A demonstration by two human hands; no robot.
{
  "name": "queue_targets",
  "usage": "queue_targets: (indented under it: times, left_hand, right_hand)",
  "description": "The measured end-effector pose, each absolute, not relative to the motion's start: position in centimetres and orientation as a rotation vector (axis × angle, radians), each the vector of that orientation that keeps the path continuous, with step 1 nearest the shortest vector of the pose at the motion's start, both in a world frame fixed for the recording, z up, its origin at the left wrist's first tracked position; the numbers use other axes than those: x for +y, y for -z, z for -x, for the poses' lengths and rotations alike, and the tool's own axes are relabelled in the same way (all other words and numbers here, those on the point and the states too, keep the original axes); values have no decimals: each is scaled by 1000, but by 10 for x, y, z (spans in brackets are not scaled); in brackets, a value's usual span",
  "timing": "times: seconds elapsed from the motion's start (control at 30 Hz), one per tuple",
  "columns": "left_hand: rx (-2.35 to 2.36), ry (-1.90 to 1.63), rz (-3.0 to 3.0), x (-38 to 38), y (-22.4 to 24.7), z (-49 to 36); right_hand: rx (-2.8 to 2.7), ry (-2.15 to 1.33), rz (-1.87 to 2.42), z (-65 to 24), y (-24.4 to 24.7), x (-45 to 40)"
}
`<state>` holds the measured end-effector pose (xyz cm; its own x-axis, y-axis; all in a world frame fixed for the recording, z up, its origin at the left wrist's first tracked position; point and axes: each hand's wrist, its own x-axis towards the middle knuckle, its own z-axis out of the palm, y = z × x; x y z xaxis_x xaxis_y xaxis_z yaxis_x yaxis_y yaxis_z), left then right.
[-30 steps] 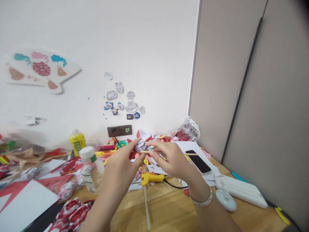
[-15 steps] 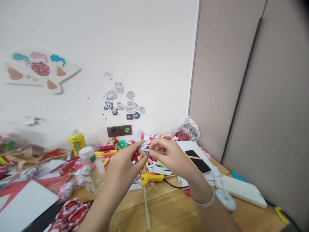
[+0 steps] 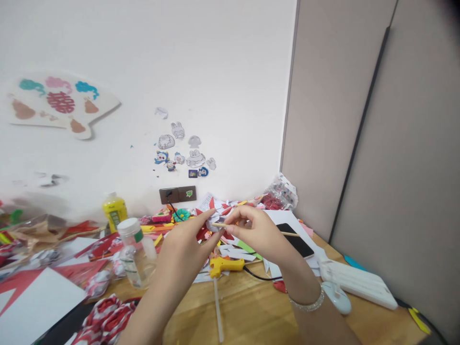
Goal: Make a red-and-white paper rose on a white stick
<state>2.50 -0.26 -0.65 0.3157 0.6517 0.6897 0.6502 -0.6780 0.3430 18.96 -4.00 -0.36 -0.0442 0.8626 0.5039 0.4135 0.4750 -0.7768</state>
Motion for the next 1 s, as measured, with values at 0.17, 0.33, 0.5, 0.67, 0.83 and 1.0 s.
queue_targets:
  times: [0.17, 0.33, 0.5, 0.67, 0.83, 1.0]
  left_hand:
    - [1238, -1330, -2559, -3, 7, -26]
    - [1239, -1316, -2531, -2, 8, -28]
    - [1230, -1318, -2498, -3, 7, -29]
    - [1198, -1342, -2500, -4, 7, -30]
    - [1209, -1302, -2495, -6, 5, -32]
    - [1193, -1311, -2495, -5, 5, -32]
  right_hand:
    - [-1659, -426, 1120, -186, 2, -46]
    - [-1769, -44, 1142, -182, -4, -54]
    - [-1766, -49, 1082, -184, -2, -51]
    - [-1640, -229, 1064, -186, 3, -45]
    - [-1657, -183, 1056, -185, 2, -46]
    - [-1750, -68, 1070, -185, -1, -50]
